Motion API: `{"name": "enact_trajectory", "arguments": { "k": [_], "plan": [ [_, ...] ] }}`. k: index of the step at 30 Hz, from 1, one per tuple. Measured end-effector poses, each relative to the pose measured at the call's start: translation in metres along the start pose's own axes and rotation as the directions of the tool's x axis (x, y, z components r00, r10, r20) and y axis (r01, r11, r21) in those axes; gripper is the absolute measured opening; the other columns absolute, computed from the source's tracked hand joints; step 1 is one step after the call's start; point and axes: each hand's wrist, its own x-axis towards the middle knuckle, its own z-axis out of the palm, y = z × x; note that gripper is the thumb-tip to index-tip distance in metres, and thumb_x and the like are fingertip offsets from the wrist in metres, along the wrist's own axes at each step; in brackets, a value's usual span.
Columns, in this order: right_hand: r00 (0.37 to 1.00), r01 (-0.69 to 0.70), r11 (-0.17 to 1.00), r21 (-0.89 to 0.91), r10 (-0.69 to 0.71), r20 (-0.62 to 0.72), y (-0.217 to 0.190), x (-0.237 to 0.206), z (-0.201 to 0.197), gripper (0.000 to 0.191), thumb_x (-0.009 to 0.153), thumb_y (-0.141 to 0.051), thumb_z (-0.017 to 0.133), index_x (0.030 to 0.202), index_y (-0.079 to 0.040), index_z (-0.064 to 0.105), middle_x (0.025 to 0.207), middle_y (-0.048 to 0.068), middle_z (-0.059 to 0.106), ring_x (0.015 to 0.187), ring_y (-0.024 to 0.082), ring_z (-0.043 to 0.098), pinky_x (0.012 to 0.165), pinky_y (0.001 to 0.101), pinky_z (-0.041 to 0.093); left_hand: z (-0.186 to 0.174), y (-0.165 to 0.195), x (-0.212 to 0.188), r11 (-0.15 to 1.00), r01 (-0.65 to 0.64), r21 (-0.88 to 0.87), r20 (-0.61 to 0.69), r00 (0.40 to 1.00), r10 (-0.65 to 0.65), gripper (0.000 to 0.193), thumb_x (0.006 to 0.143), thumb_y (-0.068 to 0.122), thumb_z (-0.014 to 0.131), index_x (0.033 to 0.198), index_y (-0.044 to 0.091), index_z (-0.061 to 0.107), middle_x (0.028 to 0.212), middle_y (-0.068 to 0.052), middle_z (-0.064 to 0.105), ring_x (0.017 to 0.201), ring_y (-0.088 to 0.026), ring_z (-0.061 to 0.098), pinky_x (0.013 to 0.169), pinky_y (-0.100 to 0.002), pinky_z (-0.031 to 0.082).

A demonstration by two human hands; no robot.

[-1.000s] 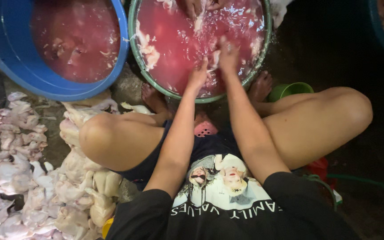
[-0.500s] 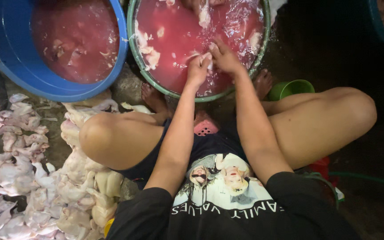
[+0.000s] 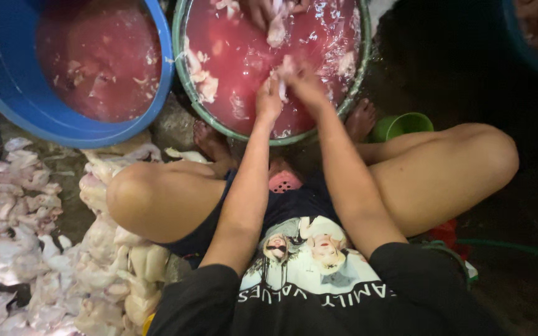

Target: The person sits on the floor and washes raw chicken pieces by hand in a large basin of blood-tinged water, rubbing and rinsing each piece before setting it aside, with piles of raw chicken parts and buckets of bloody water surrounding the work area.

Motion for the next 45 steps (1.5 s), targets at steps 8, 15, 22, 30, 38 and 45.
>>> {"name": "enact_trajectory", "arguments": {
  "k": [8, 15, 22, 30, 38, 45],
  "plan": [
    [0.930, 0.303, 0.903, -0.304, -0.350, -0.113, 0.010, 0.010, 0.002, 0.038, 0.105, -0.034, 0.054, 0.120, -0.006, 0.074, 0.114, 0.010, 0.075, 0.106, 0.021, 0.070, 0.094, 0.0371, 0.054, -0.001, 0.005, -0.005, 0.979, -0.149, 0.140, 0.067, 0.988, 0.141, 0.052, 0.105, 0.043, 0.043, 0.118, -0.001, 0.067, 0.081, -0.012, 0.073, 0.056, -0.015, 0.068, 0.056, -0.032, 0.055],
    [0.934, 0.022, 0.852, 0.524, 0.170, -0.314, -0.008, 0.005, -0.007, 0.038, 0.102, -0.046, 0.054, 0.123, -0.014, 0.062, 0.117, -0.002, 0.067, 0.110, 0.015, 0.060, 0.093, 0.0355, 0.051, -0.006, 0.024, -0.012, 0.992, -0.105, 0.073, 0.010, 0.994, 0.105, 0.054, 0.105, 0.045, 0.045, 0.115, -0.001, 0.072, 0.081, -0.012, 0.072, 0.062, -0.017, 0.063, 0.058, -0.035, 0.051],
    [0.986, -0.095, 0.939, 0.329, 0.135, -0.101, 0.002, -0.005, 0.027, 0.024, 0.103, -0.030, 0.061, 0.114, -0.009, 0.067, 0.111, 0.006, 0.073, 0.099, 0.016, 0.065, 0.087, 0.0346, 0.052, -0.002, -0.004, -0.004, 0.883, -0.296, 0.365, -0.077, 0.936, 0.345, 0.043, 0.104, 0.035, 0.051, 0.106, -0.001, 0.073, 0.095, -0.020, 0.072, 0.089, -0.032, 0.072, 0.081, -0.042, 0.054],
    [0.876, 0.148, 0.889, 0.433, 0.085, -0.474, 0.000, 0.011, -0.010, 0.022, 0.114, -0.025, 0.056, 0.109, -0.008, 0.069, 0.116, 0.009, 0.074, 0.109, 0.023, 0.069, 0.095, 0.0369, 0.053, -0.001, 0.014, -0.005, 0.958, -0.238, 0.161, -0.039, 0.968, 0.247, 0.038, 0.096, 0.029, 0.052, 0.093, -0.003, 0.073, 0.082, -0.018, 0.074, 0.074, -0.029, 0.073, 0.070, -0.041, 0.056],
    [1.000, 0.002, 0.911, 0.413, 0.000, -0.006, 0.006, -0.004, 0.032, 0.030, 0.105, -0.022, 0.062, 0.129, -0.003, 0.064, 0.110, 0.003, 0.074, 0.098, 0.015, 0.069, 0.085, 0.0308, 0.055, -0.002, 0.011, 0.001, 0.979, -0.142, 0.144, -0.071, 0.986, 0.154, 0.036, 0.097, 0.027, 0.055, 0.091, -0.005, 0.071, 0.078, -0.017, 0.071, 0.071, -0.024, 0.067, 0.067, -0.040, 0.052],
    [0.898, 0.096, 0.885, 0.455, 0.120, -0.423, -0.001, 0.016, 0.000, 0.034, 0.103, -0.028, 0.054, 0.118, 0.000, 0.065, 0.098, 0.014, 0.072, 0.086, 0.025, 0.071, 0.075, 0.0384, 0.058, 0.000, 0.006, 0.008, 0.948, -0.276, 0.159, 0.048, 0.961, 0.272, 0.034, 0.099, 0.026, 0.055, 0.099, -0.004, 0.069, 0.090, -0.018, 0.073, 0.084, -0.024, 0.070, 0.078, -0.037, 0.053]
  ]
}}
